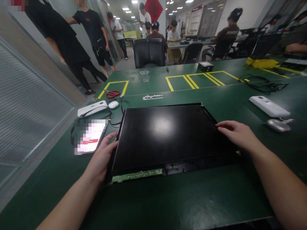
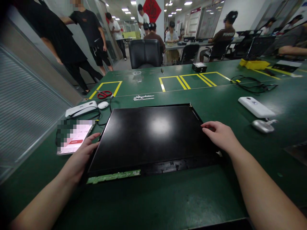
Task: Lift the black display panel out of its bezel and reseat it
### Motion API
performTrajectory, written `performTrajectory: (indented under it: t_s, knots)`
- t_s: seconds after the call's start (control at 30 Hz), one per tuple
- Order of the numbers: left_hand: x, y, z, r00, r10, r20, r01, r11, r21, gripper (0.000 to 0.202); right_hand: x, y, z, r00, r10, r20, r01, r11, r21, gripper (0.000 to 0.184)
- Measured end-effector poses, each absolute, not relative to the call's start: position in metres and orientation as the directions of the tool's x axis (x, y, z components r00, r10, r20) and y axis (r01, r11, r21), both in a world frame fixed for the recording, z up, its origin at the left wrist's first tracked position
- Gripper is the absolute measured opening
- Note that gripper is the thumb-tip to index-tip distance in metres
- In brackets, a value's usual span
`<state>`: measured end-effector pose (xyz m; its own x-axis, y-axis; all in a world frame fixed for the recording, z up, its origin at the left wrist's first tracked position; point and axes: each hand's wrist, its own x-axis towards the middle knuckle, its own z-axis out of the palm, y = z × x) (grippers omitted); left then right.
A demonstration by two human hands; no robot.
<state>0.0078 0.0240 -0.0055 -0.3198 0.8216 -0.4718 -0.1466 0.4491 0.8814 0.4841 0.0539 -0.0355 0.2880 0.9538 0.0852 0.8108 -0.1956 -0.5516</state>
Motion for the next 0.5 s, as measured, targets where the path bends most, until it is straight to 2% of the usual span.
performTrajectory:
  t_s: [0.1,0.17,0.37,0.5]
  knots:
    - [0.0058,0.0239,-0.0081,-0.234,0.845,-0.482,-0.204,0.442,0.874,0.077,0.4857,0.0545,-0.0365,0.272,0.958,0.089,0.819,-0.182,-0.545,0.026]
    - [0.0063,0.0240,-0.0070,-0.222,0.846,-0.485,-0.226,0.440,0.869,0.076,0.4865,0.0549,-0.0366,0.269,0.960,0.081,0.821,-0.184,-0.541,0.027]
    - [0.0111,0.0244,-0.0004,-0.236,0.819,-0.522,-0.231,0.475,0.849,0.033,0.4874,0.0558,-0.0395,0.267,0.961,0.076,0.816,-0.183,-0.548,0.029]
    - [0.0089,0.0229,-0.0041,-0.154,0.870,-0.468,-0.220,0.431,0.875,0.033,0.4890,0.0561,-0.0437,0.264,0.960,0.093,0.822,-0.173,-0.543,0.029]
